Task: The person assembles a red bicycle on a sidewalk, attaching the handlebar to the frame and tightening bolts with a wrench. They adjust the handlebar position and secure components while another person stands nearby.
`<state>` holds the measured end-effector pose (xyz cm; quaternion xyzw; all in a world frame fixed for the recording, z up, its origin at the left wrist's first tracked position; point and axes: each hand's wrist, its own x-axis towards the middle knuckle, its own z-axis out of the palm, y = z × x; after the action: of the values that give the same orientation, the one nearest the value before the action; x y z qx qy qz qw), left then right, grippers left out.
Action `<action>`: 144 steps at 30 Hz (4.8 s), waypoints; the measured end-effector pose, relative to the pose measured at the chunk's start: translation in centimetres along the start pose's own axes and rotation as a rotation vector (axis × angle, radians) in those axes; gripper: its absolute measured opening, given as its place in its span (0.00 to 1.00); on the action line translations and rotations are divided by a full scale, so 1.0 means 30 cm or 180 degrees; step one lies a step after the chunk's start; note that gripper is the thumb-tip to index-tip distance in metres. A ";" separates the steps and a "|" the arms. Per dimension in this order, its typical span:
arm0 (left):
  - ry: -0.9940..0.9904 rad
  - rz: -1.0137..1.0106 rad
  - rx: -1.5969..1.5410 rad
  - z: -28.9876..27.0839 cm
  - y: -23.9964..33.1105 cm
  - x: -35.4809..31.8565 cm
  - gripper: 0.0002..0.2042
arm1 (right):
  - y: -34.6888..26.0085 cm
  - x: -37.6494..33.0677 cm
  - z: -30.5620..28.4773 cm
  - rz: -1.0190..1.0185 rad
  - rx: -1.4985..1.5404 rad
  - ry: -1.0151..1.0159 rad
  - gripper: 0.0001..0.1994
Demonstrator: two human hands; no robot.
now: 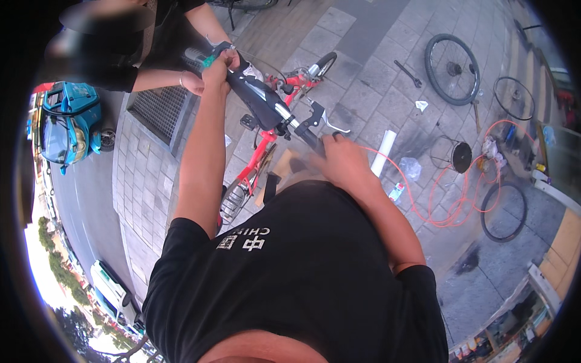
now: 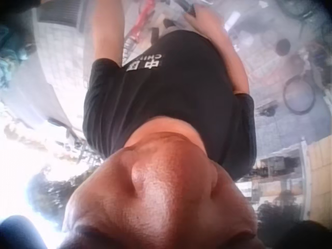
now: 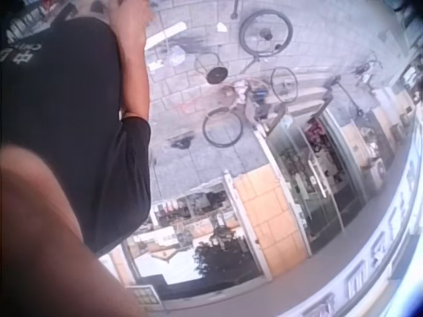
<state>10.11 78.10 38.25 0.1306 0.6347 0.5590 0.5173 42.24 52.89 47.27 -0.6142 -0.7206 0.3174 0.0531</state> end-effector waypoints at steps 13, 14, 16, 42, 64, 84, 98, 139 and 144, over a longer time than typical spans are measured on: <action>0.0165 0.0009 0.0254 -0.033 -0.021 0.029 0.09 | -0.052 0.065 -0.026 0.0232 -0.0161 0.0043 0.31; 0.0188 -0.0054 0.0265 -0.019 -0.011 0.011 0.08 | -0.044 0.070 -0.020 0.0249 -0.0160 0.0036 0.31; 0.0244 -0.0190 0.0294 0.013 0.015 -0.054 0.08 | -0.045 0.071 -0.022 0.0311 -0.0170 0.0002 0.31; 0.0172 0.0065 0.0414 -0.022 0.002 -0.038 0.13 | -0.042 0.016 0.010 -0.0044 -0.0102 0.0548 0.23; -0.0857 -0.0155 -0.0548 -0.217 -0.165 0.023 0.09 | 0.053 0.080 0.224 0.0705 0.0515 -0.0474 0.27; 0.0458 0.0740 0.0500 -0.323 -0.145 -0.102 0.13 | 0.034 0.102 0.200 0.0768 0.0710 -0.0152 0.21; -0.0687 0.3690 0.3925 0.022 -0.078 -0.384 0.14 | 0.034 0.095 0.232 0.0770 0.0585 -0.0526 0.24; -0.1043 0.0337 -0.0816 -0.158 -0.233 -0.046 0.24 | 0.088 0.083 0.197 0.0905 0.0646 -0.0099 0.23; -0.1393 0.0143 -0.1413 -0.246 -0.281 0.033 0.18 | 0.052 0.102 0.140 0.0922 0.0605 -0.0187 0.21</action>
<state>7.22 71.71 29.44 0.1457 0.3677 0.6538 0.6451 40.88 54.12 42.17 -0.6943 -0.5925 0.4062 0.0436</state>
